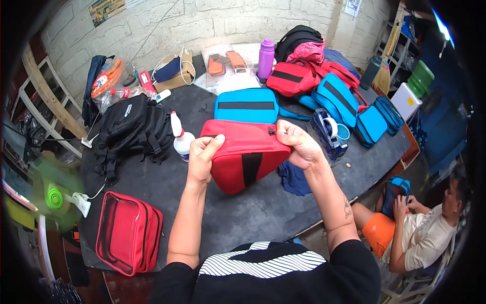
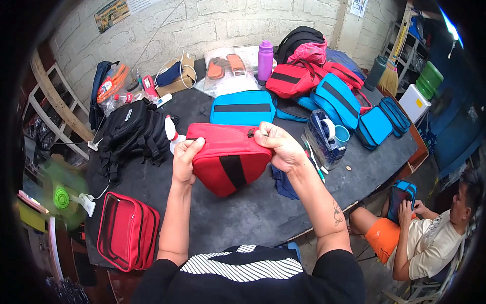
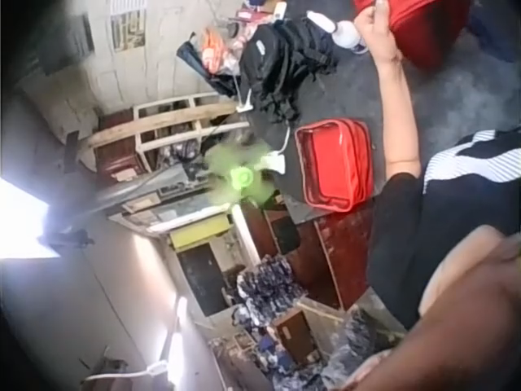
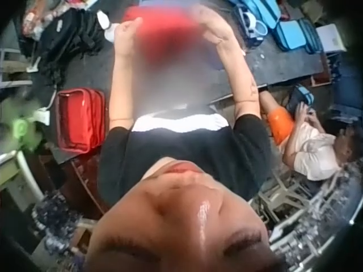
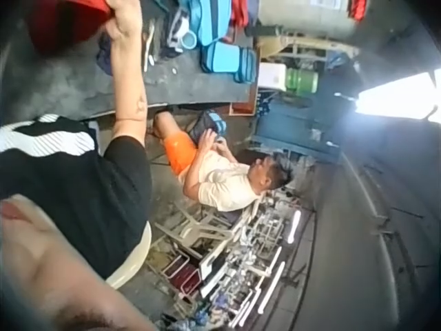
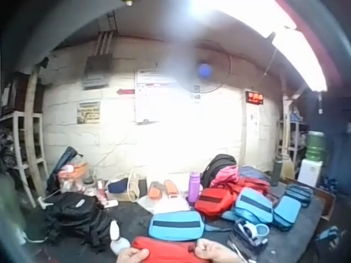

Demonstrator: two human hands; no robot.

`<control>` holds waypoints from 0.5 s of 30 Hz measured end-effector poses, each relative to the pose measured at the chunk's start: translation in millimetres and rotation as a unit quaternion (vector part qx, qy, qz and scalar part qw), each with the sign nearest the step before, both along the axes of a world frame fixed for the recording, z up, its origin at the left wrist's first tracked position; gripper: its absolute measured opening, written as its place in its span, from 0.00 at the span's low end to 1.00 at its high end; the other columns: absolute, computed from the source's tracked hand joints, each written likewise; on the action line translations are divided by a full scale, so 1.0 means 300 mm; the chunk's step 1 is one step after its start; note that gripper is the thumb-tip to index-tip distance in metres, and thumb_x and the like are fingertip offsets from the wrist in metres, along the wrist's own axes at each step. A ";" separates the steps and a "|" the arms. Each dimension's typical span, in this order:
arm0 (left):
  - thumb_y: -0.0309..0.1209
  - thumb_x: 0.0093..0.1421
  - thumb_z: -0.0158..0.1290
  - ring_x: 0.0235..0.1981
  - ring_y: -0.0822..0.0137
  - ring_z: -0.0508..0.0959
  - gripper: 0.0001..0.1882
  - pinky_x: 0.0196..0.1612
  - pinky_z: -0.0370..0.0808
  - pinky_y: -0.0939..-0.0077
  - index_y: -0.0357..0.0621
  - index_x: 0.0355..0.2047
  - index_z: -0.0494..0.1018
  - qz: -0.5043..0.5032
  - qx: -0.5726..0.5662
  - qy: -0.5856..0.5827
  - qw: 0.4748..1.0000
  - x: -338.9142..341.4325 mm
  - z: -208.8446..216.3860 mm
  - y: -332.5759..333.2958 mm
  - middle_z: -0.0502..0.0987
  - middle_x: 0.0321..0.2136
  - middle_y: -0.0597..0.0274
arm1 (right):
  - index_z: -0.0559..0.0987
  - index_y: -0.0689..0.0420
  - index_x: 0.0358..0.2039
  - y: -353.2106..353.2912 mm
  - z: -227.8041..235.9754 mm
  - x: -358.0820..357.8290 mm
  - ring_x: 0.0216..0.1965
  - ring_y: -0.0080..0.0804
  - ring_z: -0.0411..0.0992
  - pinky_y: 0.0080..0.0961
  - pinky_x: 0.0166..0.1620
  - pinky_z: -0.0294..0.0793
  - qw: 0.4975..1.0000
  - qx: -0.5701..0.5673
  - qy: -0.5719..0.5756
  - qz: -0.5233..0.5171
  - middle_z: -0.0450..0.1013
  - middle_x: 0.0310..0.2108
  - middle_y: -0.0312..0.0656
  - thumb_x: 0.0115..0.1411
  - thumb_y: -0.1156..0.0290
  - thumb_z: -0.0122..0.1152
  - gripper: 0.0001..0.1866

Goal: Inspecting, cleaning, and trimming loose threads from fabric and plastic bags at a workbench.

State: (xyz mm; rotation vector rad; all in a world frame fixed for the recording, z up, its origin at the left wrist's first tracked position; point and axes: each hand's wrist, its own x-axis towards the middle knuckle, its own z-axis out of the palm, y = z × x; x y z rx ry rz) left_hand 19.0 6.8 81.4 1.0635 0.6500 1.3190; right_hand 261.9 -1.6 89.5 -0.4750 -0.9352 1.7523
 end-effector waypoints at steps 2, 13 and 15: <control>0.29 0.62 0.51 0.22 0.79 0.75 0.11 0.27 0.70 0.84 0.39 0.24 0.77 -0.045 -0.033 -0.046 0.997 -0.006 0.002 0.006 0.78 0.23 0.66 | 0.68 0.54 0.25 0.022 -0.019 0.003 0.27 0.18 0.68 0.17 0.35 0.69 1.000 0.010 -0.004 -0.011 0.70 0.26 0.31 0.58 0.70 0.62 0.11; 0.35 0.60 0.55 0.45 0.69 0.76 0.22 0.53 0.70 0.72 0.39 0.51 0.65 -0.266 -0.068 -0.148 0.950 -0.011 -0.002 0.010 0.76 0.44 0.60 | 0.70 0.54 0.30 0.115 -0.058 0.102 0.26 0.21 0.72 0.18 0.31 0.74 0.994 0.012 0.005 -0.110 0.73 0.27 0.33 0.63 0.67 0.56 0.07; 0.33 0.62 0.54 0.45 0.70 0.75 0.17 0.53 0.69 0.74 0.40 0.48 0.66 -0.224 -0.033 -0.129 0.966 0.004 -0.029 0.024 0.75 0.44 0.61 | 0.71 0.54 0.30 0.127 -0.079 0.117 0.27 0.23 0.74 0.20 0.30 0.75 0.994 -0.004 0.033 -0.108 0.74 0.27 0.34 0.63 0.67 0.55 0.07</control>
